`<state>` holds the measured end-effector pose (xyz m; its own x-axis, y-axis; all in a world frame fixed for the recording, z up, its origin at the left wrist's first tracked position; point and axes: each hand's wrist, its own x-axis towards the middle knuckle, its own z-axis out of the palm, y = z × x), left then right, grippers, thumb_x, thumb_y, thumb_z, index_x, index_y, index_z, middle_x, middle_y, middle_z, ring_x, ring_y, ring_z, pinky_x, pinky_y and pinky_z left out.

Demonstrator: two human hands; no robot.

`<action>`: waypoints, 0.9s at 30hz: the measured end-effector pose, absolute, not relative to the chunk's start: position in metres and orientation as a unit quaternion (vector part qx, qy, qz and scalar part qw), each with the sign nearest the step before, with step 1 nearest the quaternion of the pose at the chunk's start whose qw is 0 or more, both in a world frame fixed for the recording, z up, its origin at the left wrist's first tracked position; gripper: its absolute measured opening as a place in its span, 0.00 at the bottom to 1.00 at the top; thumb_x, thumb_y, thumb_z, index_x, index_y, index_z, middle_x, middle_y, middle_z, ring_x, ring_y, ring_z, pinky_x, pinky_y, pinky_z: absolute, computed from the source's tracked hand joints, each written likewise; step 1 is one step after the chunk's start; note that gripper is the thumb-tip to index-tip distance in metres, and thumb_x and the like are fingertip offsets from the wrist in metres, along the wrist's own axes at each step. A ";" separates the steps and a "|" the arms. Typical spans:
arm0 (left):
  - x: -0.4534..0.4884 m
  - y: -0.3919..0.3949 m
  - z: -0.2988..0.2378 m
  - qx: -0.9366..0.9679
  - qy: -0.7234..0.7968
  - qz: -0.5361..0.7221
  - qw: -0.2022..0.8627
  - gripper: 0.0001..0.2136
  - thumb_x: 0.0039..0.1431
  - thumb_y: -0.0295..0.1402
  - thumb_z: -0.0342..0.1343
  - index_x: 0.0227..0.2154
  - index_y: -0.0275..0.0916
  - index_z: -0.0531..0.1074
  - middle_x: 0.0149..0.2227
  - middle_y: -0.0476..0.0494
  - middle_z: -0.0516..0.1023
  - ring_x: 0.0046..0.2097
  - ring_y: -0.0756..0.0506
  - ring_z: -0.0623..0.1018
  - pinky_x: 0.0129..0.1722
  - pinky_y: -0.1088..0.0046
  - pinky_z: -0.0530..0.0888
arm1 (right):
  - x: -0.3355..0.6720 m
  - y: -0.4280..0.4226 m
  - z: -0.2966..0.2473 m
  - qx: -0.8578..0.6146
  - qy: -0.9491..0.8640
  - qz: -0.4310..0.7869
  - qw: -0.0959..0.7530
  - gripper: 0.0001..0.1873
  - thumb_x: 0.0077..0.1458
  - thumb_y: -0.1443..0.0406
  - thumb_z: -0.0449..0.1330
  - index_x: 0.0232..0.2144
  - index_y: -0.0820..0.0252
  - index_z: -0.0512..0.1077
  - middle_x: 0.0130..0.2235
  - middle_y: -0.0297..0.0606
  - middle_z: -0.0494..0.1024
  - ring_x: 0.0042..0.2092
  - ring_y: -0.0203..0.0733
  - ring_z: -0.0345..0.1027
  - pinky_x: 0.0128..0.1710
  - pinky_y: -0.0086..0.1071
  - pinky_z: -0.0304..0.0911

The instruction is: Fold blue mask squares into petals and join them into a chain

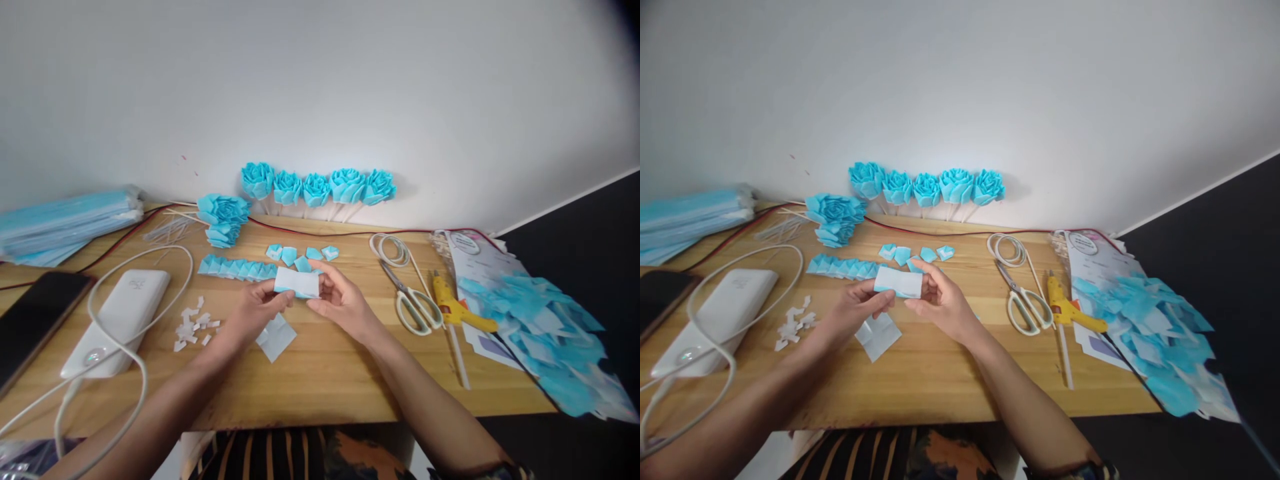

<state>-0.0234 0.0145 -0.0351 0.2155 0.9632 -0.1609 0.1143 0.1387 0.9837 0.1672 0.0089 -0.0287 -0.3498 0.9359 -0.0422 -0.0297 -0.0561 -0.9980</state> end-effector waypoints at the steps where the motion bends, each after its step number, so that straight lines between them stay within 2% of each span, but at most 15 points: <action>1: -0.023 0.014 -0.035 0.541 0.500 0.376 0.562 0.13 0.47 0.42 0.58 0.21 0.36 0.71 0.19 0.53 0.67 0.22 0.53 0.62 0.23 0.77 0.60 | 0.167 0.009 -0.029 -0.411 -0.564 0.593 0.401 0.34 0.50 0.63 0.65 0.58 0.52 0.61 0.44 0.37 0.75 0.44 0.41 0.71 0.44 0.34 0.66; 6: -0.024 0.013 -0.031 0.548 0.504 0.378 0.550 0.13 0.47 0.42 0.57 0.21 0.35 0.70 0.19 0.53 0.66 0.23 0.53 0.61 0.23 0.77 0.58 | 0.167 0.009 -0.032 -0.453 -0.576 0.544 0.409 0.26 0.53 0.64 0.61 0.55 0.54 0.66 0.38 0.36 0.75 0.39 0.39 0.70 0.40 0.32 0.65; 12: -0.027 0.014 -0.030 0.542 0.519 0.387 0.536 0.13 0.50 0.42 0.56 0.21 0.36 0.69 0.18 0.54 0.63 0.22 0.53 0.59 0.23 0.77 0.56 | 0.168 0.009 -0.030 -0.468 -0.572 0.537 0.406 0.25 0.52 0.64 0.61 0.54 0.54 0.67 0.36 0.36 0.75 0.35 0.37 0.68 0.37 0.31 0.65; 20: -0.028 0.015 -0.033 0.526 0.513 0.411 0.541 0.12 0.52 0.41 0.57 0.23 0.36 0.69 0.19 0.54 0.64 0.22 0.54 0.59 0.23 0.76 0.56 | 0.167 0.010 -0.033 -0.448 -0.560 0.563 0.412 0.28 0.50 0.66 0.62 0.54 0.54 0.66 0.42 0.37 0.77 0.44 0.40 0.70 0.43 0.33 0.65; 27: -0.030 0.017 -0.038 0.506 0.504 0.430 0.552 0.11 0.52 0.41 0.58 0.26 0.36 0.69 0.22 0.54 0.66 0.22 0.54 0.60 0.23 0.77 0.57 | 0.170 0.011 -0.035 -0.458 -0.577 0.537 0.411 0.27 0.51 0.66 0.62 0.54 0.55 0.67 0.41 0.38 0.77 0.42 0.41 0.71 0.43 0.34 0.66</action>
